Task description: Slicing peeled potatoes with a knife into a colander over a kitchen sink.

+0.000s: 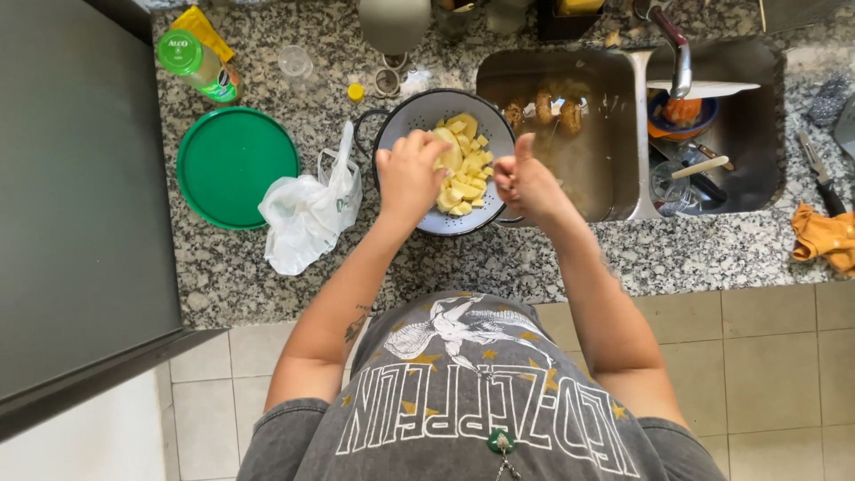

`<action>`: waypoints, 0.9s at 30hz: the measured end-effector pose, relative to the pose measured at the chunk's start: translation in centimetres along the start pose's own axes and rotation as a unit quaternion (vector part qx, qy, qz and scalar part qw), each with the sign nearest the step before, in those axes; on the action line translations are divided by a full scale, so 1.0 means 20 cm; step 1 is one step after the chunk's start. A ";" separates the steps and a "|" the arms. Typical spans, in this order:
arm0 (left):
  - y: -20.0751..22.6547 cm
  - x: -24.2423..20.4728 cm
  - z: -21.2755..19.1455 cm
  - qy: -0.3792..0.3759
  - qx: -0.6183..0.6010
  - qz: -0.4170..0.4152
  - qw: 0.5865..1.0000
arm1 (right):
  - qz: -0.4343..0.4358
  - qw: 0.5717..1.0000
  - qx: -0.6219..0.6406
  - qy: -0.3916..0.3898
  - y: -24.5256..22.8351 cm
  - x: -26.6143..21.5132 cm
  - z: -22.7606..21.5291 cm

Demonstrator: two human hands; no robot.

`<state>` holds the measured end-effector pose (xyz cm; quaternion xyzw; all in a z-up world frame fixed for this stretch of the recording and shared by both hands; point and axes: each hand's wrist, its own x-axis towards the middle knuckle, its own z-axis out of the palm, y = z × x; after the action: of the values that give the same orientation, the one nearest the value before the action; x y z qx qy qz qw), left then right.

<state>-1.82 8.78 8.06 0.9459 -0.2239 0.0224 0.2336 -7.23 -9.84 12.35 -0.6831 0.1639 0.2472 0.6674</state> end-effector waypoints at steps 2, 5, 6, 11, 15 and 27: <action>0.05 0.04 0.09 -0.014 -0.003 0.026 1.000 | -0.018 0.999 0.029 0.026 -0.06 -0.06 -0.05; 0.09 0.09 0.26 -0.035 0.007 0.067 0.997 | -0.044 0.994 0.065 0.072 -0.09 -0.12 -0.12; 0.09 0.10 0.33 -0.041 0.018 0.083 0.996 | -0.054 0.992 0.070 0.094 -0.09 -0.14 -0.14; 0.10 0.16 0.45 -0.054 0.025 0.087 0.994 | -0.060 0.984 0.096 0.135 -0.03 -0.14 -0.18; 0.10 0.15 0.44 -0.085 0.044 0.057 0.994 | -0.064 0.982 0.100 0.145 0.03 -0.13 -0.18; -0.04 -0.07 0.32 -0.105 0.100 0.081 0.986 | -0.075 0.975 0.106 0.179 0.14 -0.12 -0.20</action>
<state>-3.16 7.04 1.90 0.9403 -0.3200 -0.0362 0.1098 -10.16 -14.29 11.33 -0.6518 0.2549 0.0512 0.7124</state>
